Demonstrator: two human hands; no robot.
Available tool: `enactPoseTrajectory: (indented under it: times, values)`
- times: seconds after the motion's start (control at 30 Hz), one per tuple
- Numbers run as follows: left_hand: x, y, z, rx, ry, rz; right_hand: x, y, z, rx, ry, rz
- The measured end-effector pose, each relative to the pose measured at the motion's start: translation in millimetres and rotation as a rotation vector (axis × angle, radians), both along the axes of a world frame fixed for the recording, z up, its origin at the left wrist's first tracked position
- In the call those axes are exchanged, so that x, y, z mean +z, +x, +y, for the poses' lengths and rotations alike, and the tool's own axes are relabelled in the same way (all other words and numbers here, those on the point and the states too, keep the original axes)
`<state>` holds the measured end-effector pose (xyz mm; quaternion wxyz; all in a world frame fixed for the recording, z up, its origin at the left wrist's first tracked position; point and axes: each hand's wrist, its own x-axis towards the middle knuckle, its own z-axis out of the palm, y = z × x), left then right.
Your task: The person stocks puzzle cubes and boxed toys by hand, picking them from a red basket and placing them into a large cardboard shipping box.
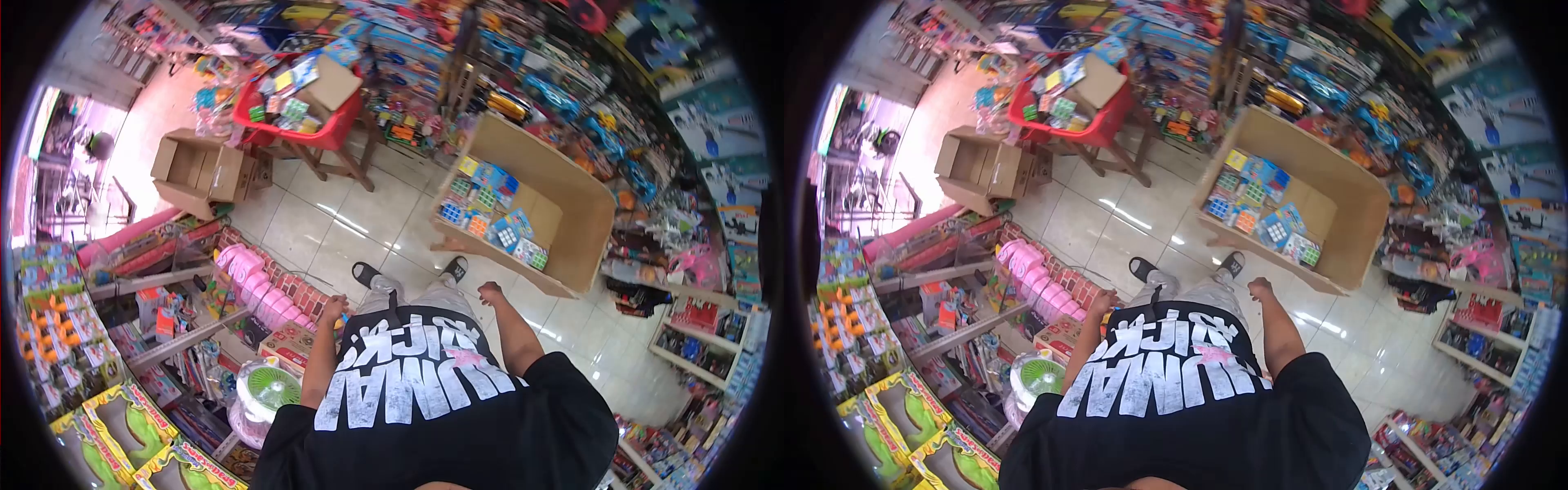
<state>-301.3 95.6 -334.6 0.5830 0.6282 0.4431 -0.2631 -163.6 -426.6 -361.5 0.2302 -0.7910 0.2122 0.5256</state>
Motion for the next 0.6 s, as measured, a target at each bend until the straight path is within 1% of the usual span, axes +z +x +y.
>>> enactPoseTrajectory:
  times: [0.03,0.07,0.1,0.13,0.17,0.2,0.23,0.27,0.3,0.33,0.37,0.4,0.47,0.53,0.6]
  values:
    - [-26.1,-21.5,22.5,-0.092,-0.007,0.037,4.3,4.2,16.0,-0.083,-0.004,0.019]
    - [-41.5,-36.4,40.9,-0.186,-0.011,0.073,17.4,10.0,34.9,-0.15,0.027,0.027]
    - [-36.6,-44.3,50.4,-0.162,-0.009,0.059,17.4,15.5,52.0,-0.126,0.029,0.014]
    - [-24.5,-49.8,55.6,-0.19,0.014,0.092,15.1,20.9,67.2,-0.134,0.051,-0.01]
    - [-34.1,-64.0,66.6,-0.22,0.036,0.125,16.5,28.7,85.3,-0.143,0.073,-0.032]
    - [-44.3,-75.2,78.9,-0.201,0.036,0.119,17.5,36.2,103.0,-0.118,0.086,-0.068]
    - [-81.5,-95.2,94.7,-0.117,-0.074,0.063,15.2,41.8,119.3,-0.102,0.084,-0.07]
    - [-97.3,-107.3,104.6,-0.037,-0.185,0.008,8.7,45.9,133.2,-0.098,0.113,-0.109]
    - [-89.7,-109.5,110.1,-0.025,-0.188,0.004,5.9,51.7,145.7,-0.094,0.143,-0.151]
    - [-70.3,-103.2,114.3,-0.039,-0.077,0.05,21.7,55.8,165.3,-0.119,0.15,-0.167]
    - [-54.7,-97.0,118.9,-0.054,0.036,0.097,23.3,59.8,180.6,-0.108,0.15,-0.175]
    - [-51.7,-95.5,124.1,-0.045,0.034,0.087,22.5,64.8,193.8,-0.053,0.146,-0.174]
    - [-47.1,-94.0,129.6,0.097,-0.002,0.047,20.4,73.7,216.0,0.054,0.158,-0.183]
    - [-33.8,-89.8,132.2,0.112,0.024,0.065,27.4,83.3,235.3,0.124,0.154,-0.197]
    - [-31.2,-85.6,133.4,0.122,0.053,0.091,31.7,91.6,249.6,0.19,0.15,-0.205]
